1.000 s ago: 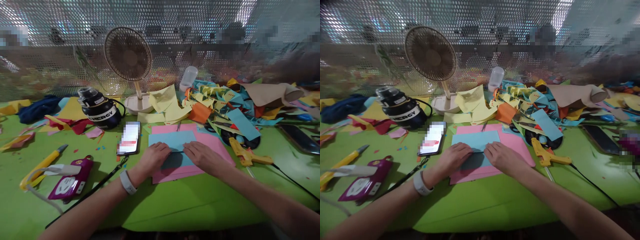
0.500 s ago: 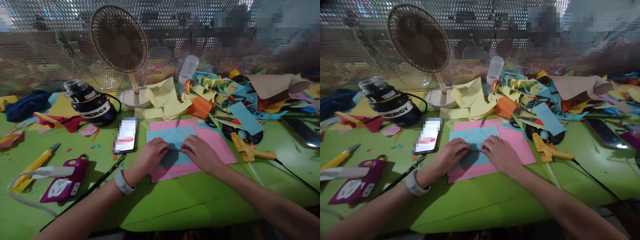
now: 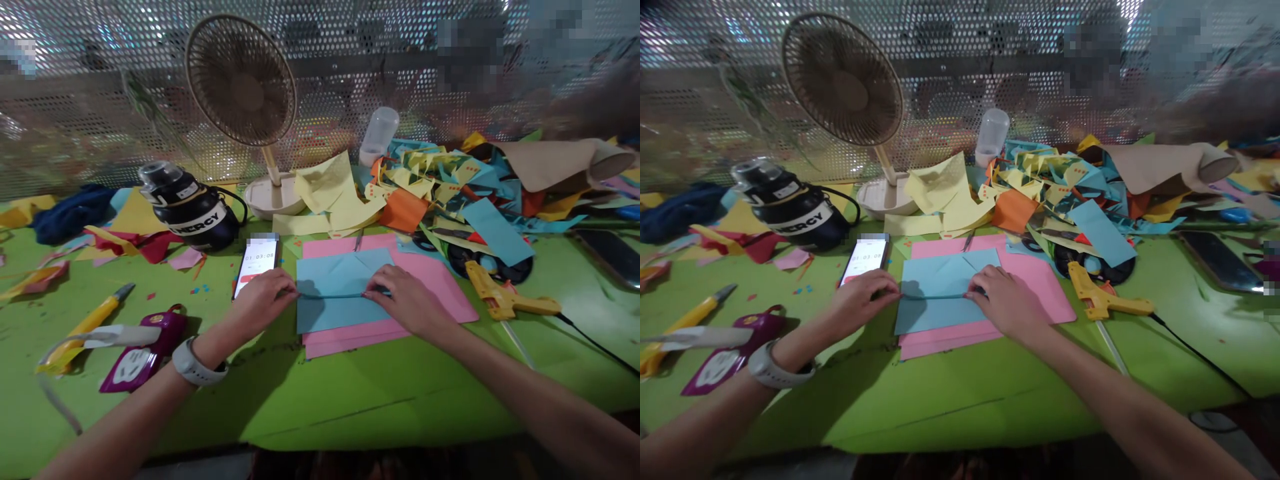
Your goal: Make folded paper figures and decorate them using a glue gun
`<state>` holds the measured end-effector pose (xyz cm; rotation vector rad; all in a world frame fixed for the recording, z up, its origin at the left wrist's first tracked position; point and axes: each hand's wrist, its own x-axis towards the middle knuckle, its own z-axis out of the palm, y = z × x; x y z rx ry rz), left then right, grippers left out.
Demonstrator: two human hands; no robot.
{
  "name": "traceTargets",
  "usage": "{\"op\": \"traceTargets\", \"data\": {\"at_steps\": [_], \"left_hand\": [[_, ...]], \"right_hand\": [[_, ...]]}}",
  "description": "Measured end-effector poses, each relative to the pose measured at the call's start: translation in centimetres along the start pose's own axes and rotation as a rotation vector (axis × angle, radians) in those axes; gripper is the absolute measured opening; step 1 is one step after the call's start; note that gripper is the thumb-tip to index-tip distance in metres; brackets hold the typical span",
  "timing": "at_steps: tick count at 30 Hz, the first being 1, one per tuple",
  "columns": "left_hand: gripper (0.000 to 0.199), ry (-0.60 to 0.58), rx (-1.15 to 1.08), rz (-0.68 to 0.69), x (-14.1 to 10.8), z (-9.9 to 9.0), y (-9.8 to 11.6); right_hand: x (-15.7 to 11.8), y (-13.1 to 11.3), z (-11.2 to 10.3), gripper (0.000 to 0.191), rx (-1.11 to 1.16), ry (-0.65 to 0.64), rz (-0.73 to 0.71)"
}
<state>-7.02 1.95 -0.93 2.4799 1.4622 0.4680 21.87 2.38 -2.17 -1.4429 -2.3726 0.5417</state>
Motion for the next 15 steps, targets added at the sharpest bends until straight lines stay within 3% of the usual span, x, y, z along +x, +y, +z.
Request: {"op": "traceTargets", "data": {"at_steps": [2, 4, 7, 11, 15], "left_hand": [[0.026, 0.121, 0.147, -0.007, -0.3, 0.1, 1.6], [0.032, 0.199, 0.253, 0.103, -0.6, 1.2, 3.9], [0.058, 0.096, 0.311, 0.298, -0.8, 4.1, 7.0], [0.088, -0.011, 0.279, 0.222, -0.6, 7.1, 7.9], [0.094, -0.074, 0.207, 0.178, -0.5, 7.2, 7.2]], "right_hand": [[0.0, 0.0, -0.1, 0.015, 0.001, -0.004, 0.003], [0.1, 0.0, -0.1, 0.015, 0.004, -0.007, -0.006], [0.1, 0.2, 0.0, 0.013, 0.0, -0.005, -0.015], [0.2, 0.4, 0.1, 0.016, 0.004, 0.008, -0.015], [0.2, 0.6, 0.1, 0.017, 0.021, 0.014, -0.029]]}}
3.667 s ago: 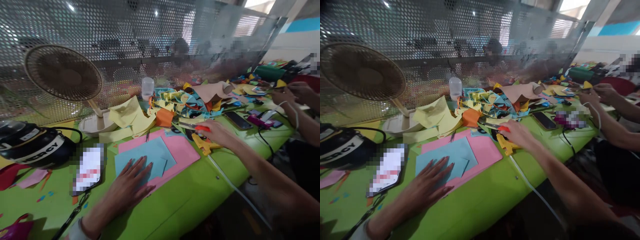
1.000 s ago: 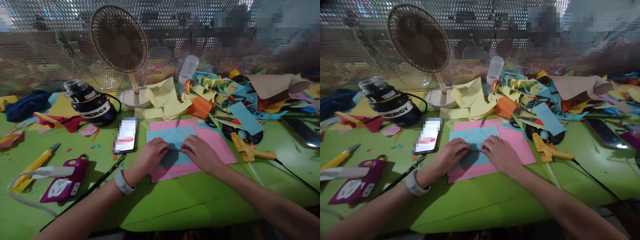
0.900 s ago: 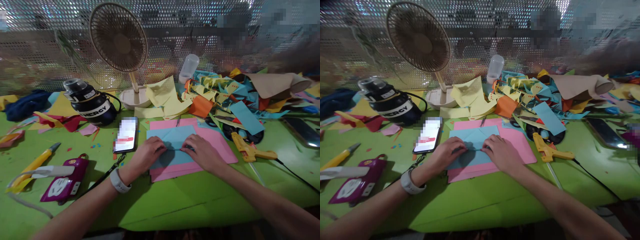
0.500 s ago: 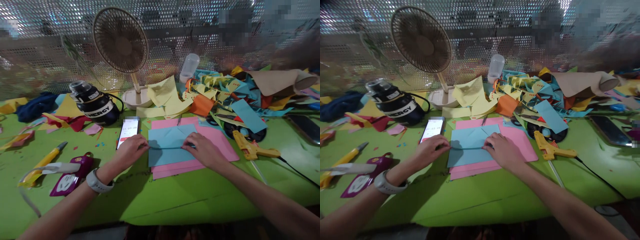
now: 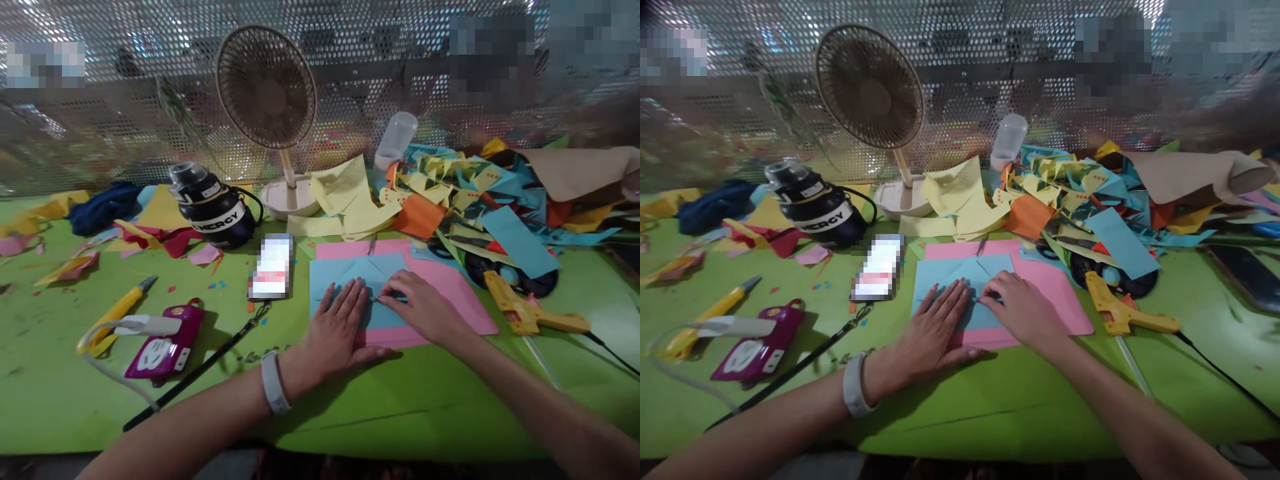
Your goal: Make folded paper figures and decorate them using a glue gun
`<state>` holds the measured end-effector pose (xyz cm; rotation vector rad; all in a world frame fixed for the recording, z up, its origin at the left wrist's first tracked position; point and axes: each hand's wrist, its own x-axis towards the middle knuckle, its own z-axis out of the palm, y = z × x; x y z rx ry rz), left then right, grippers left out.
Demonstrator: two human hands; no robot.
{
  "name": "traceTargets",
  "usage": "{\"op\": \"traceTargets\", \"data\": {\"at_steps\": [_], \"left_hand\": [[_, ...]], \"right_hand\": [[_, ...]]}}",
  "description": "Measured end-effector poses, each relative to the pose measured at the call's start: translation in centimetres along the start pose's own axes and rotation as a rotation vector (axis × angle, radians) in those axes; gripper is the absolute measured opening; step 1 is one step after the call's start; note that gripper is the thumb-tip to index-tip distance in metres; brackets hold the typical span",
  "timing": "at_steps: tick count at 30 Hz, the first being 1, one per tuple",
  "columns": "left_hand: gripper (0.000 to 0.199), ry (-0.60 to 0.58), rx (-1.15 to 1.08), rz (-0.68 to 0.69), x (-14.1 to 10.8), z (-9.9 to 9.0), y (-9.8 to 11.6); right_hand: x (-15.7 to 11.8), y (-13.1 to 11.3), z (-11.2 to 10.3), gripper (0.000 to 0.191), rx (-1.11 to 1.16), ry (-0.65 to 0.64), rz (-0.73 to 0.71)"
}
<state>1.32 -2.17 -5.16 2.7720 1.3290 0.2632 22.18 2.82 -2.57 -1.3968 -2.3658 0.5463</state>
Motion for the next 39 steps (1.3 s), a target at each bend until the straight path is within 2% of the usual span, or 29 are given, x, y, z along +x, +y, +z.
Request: {"op": "traceTargets", "data": {"at_steps": [6, 12, 22, 29, 34, 37, 39], "left_hand": [[0.095, -0.04, -0.043, -0.004, 0.1, -0.3, -0.1], [0.094, -0.026, -0.032, 0.004, 0.2, -0.3, -0.1], [0.085, 0.058, -0.012, 0.023, 0.3, -0.4, 0.0], [0.082, 0.068, 0.035, 0.058, 0.3, -0.3, -0.2], [0.081, 0.105, 0.039, 0.056, 0.3, -0.1, -0.2], [0.081, 0.105, 0.033, 0.053, 0.2, -0.1, -0.2], [0.08, 0.111, 0.03, 0.062, 0.1, -0.1, -0.2]], "right_hand": [[0.1, -0.1, -0.2, 0.016, 0.04, -0.027, 0.006], [0.0, -0.3, -0.9, 0.015, 0.06, -0.065, 0.034], [-0.4, 1.3, -3.4, 0.013, -0.116, -0.165, 0.165], [-0.9, 1.6, -4.0, 0.013, -0.246, -0.168, 0.227], [-1.1, 2.3, -5.2, 0.017, -0.232, -0.174, 0.249], [-1.3, 0.6, -5.2, 0.021, -0.223, -0.027, 0.309], [-1.6, -1.4, -3.9, 0.032, -0.211, 0.108, 0.272]]}}
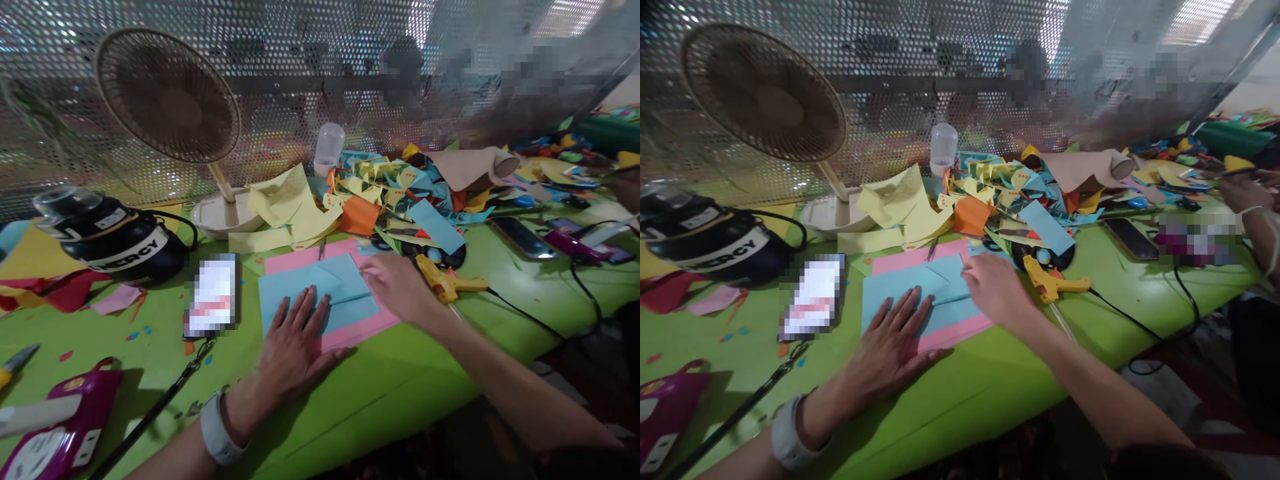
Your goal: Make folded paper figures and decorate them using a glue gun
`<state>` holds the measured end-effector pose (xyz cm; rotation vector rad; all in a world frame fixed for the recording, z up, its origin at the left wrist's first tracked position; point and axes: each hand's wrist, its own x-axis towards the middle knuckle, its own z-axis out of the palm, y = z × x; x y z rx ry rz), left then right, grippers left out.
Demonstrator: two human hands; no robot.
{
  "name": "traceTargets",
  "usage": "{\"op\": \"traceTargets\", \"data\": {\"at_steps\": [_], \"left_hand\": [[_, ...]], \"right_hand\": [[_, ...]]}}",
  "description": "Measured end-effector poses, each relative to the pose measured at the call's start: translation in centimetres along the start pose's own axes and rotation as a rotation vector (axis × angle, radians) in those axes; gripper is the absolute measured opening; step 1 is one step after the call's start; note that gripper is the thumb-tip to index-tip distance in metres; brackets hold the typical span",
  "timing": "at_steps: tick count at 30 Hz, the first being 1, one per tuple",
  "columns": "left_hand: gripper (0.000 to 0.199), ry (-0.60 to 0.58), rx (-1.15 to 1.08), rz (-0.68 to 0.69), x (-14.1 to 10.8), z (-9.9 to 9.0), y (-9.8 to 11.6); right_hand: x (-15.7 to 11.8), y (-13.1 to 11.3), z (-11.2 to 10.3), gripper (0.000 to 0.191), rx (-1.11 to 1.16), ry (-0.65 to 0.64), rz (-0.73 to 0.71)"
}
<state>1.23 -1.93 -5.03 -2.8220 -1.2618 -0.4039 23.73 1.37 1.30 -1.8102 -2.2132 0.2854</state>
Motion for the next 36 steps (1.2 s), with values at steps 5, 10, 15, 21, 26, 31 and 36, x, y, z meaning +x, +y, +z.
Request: {"op": "traceTargets", "data": {"at_steps": [5, 10, 15, 21, 26, 31, 36], "left_hand": [[0.072, 0.035, 0.002, 0.054, -0.1, 0.3, -0.3], [0.072, 0.034, 0.034, 0.047, -0.1, 0.7, -0.4], [0.071, 0.032, 0.035, 0.045, -0.2, 0.7, -0.4], [0.073, -0.015, 0.026, 0.031, -0.2, 0.6, -0.3], [0.073, -0.061, -0.003, 0.001, 0.1, 0.0, 0.0], [0.082, -0.119, -0.002, -0.039, -0.2, -0.7, -0.2], [0.095, -0.101, 0.004, -0.089, -2.1, -1.3, -1.5]], "right_hand": [[-2.6, -4.4, 4.6, 0.075, -0.015, -0.098, -0.317], [-3.4, -4.2, 6.4, 0.091, -0.044, -0.139, -0.295], [-3.4, -3.9, 6.0, 0.092, -0.05, -0.152, -0.266], [-3.5, -3.9, 6.2, 0.093, -0.066, -0.118, -0.277], [-3.5, -3.5, 6.0, 0.091, -0.093, -0.123, -0.292], [-4.1, -1.8, 5.4, 0.094, -0.159, -0.119, -0.245], [-4.6, 0.2, 4.8, 0.091, -0.203, -0.103, -0.189]]}}
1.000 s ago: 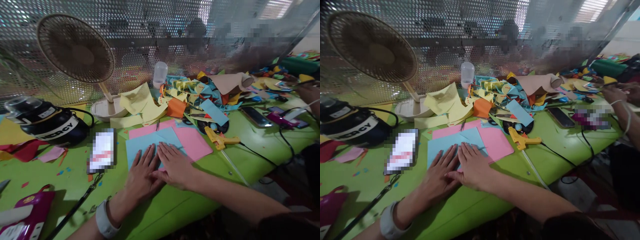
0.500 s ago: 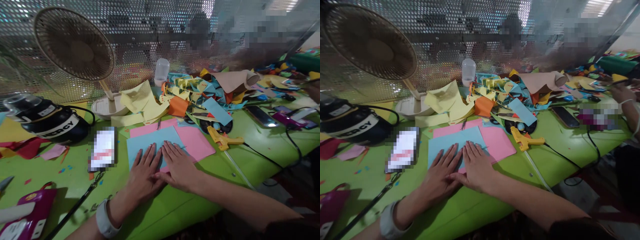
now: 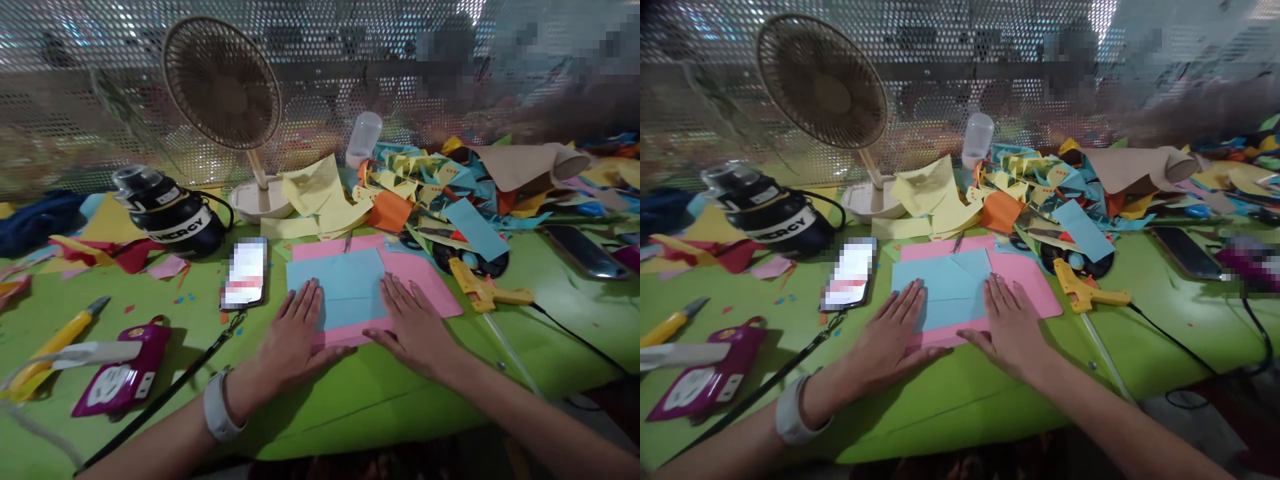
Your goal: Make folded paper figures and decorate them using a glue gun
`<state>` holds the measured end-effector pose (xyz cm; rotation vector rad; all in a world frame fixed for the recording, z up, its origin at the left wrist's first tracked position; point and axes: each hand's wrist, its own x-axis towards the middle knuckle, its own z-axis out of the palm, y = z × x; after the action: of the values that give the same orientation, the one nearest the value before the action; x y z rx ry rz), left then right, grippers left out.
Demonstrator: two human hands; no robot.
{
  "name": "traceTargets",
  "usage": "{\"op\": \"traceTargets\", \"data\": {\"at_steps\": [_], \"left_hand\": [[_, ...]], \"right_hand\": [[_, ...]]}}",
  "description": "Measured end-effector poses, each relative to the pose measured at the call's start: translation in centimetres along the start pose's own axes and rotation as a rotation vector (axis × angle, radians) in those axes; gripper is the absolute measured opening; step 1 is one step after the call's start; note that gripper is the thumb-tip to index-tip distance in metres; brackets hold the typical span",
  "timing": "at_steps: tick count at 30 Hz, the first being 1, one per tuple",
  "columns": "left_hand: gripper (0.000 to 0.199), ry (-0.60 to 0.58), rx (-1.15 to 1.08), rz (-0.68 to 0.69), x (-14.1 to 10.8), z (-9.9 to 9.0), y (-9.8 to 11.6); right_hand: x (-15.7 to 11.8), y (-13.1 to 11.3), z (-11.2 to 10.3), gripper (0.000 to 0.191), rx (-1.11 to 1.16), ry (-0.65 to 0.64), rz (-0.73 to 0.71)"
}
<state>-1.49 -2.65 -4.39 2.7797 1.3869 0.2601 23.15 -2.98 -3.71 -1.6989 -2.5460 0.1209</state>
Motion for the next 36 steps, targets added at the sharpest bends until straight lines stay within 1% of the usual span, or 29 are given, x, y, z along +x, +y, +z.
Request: {"op": "traceTargets", "data": {"at_steps": [5, 7, 9, 11, 12, 13, 14, 16, 17, 19, 21, 24, 27, 31, 34, 36], "left_hand": [[0.093, -0.019, 0.018, -0.045, -1.5, -0.6, -1.1], [0.093, -0.04, 0.014, -0.062, -1.6, -0.7, -1.1], [0.094, -0.052, 0.003, -0.077, -1.6, -0.8, -0.9], [0.097, -0.056, -0.008, -0.095, -1.5, -0.9, -0.8], [0.098, -0.057, -0.015, -0.098, -1.5, -0.9, -0.7], [0.098, -0.057, -0.023, -0.097, -1.5, -0.9, -0.7], [0.099, -0.054, -0.032, -0.092, -1.5, -0.8, -0.7], [0.098, -0.038, -0.044, -0.075, -1.6, -0.7, -0.9], [0.098, -0.027, -0.046, -0.07, -1.7, -0.6, -0.9], [0.098, -0.012, -0.039, -0.068, -1.7, -0.3, -1.1], [0.099, -0.007, -0.025, -0.069, -1.7, -0.1, -1.1], [0.1, -0.003, -0.002, -0.073, -1.6, 0.1, -1.1], [0.101, -0.016, 0.014, -0.074, -1.6, 0.2, -1.1], [0.099, -0.003, 0.032, -0.051, -1.8, 0.4, -1.4], [0.097, 0.02, 0.038, -0.033, -1.9, 0.6, -1.6], [0.097, 0.015, 0.039, -0.026, -2.0, 0.6, -1.7]], "right_hand": [[-0.6, 1.4, 0.1, 0.094, -0.043, -0.018, 0.046], [-0.6, 2.1, -0.7, 0.095, -0.051, -0.048, 0.069], [-0.2, 2.5, -2.3, 0.092, -0.051, -0.048, 0.08], [0.9, 2.2, -4.2, 0.078, -0.038, 0.022, 0.101], [1.7, 1.7, -5.2, 0.066, -0.02, 0.075, 0.126], [2.8, 1.0, -5.9, 0.052, 0.029, 0.078, 0.151], [3.9, 0.2, -6.5, 0.043, 0.113, 0.023, 0.161], [6.5, -1.7, -6.6, 0.042, 0.3, -0.248, 0.119], [7.8, -2.5, -6.3, 0.044, 0.395, -0.389, 0.099], [9.9, -3.6, -5.2, 0.045, 0.569, -0.607, 0.136], [11.3, -4.0, -4.0, 0.046, 0.627, -0.722, 0.16], [11.9, -3.4, -3.1, 0.047, 0.65, -0.797, 0.186], [11.4, -1.9, -3.4, 0.048, 0.669, -0.829, 0.231], [9.9, 1.3, -4.5, 0.047, 0.668, -0.851, 0.3], [8.5, 4.0, -5.2, 0.045, 0.626, -0.86, 0.373], [7.7, 5.4, -5.7, 0.043, 0.6, -0.851, 0.419]]}}
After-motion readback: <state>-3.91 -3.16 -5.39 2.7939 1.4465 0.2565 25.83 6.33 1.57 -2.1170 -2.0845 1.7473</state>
